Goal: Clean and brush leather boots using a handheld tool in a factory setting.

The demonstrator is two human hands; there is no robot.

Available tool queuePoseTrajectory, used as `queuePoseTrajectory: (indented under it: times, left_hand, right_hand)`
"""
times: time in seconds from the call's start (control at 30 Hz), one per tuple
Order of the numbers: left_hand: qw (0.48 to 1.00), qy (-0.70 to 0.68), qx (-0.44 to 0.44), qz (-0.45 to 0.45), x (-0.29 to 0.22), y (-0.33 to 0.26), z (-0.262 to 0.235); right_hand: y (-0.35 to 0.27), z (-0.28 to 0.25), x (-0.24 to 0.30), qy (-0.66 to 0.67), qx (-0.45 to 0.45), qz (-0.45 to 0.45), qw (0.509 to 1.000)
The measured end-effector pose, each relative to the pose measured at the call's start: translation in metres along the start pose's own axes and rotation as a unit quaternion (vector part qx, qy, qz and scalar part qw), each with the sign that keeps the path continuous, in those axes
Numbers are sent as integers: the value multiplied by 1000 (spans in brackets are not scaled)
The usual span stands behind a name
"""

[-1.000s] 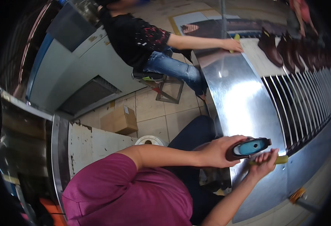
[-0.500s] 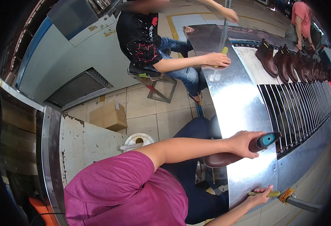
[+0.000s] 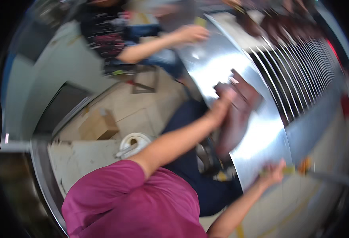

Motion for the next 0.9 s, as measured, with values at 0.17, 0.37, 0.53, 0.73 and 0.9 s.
queuePoseTrajectory:
  times: [0.17, 0.37, 0.53, 0.73, 0.9]
  left_hand:
    - [983, -175, 56, -29, -25, 10, -25]
    - [984, -146, 100, -15, -5, 10, -9]
    - [981, -157, 111, -24, -2, 11, -9]
    - [983, -142, 111, -16, -4, 13, -9]
    - [986, -134, 100, -16, -3, 15, -9]
  right_hand:
    - [-3, 34, -8, 40, 36, 17, 998]
    - [0, 9, 7, 25, 50, 1, 998]
    - [3, 7, 5, 20, 52, 3, 998]
    - [6, 10, 4, 25, 53, 2, 998]
    - [6, 9, 3, 24, 55, 4, 998]
Point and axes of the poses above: each hand's wrist, its own y-axis towards the middle knuckle, its own z-axis out of the palm, x = y × z, the point moved 2 cm from there along y, towards the middle knuckle, and after that the axes turned 1 degree about -y, right-handed, at the moved point
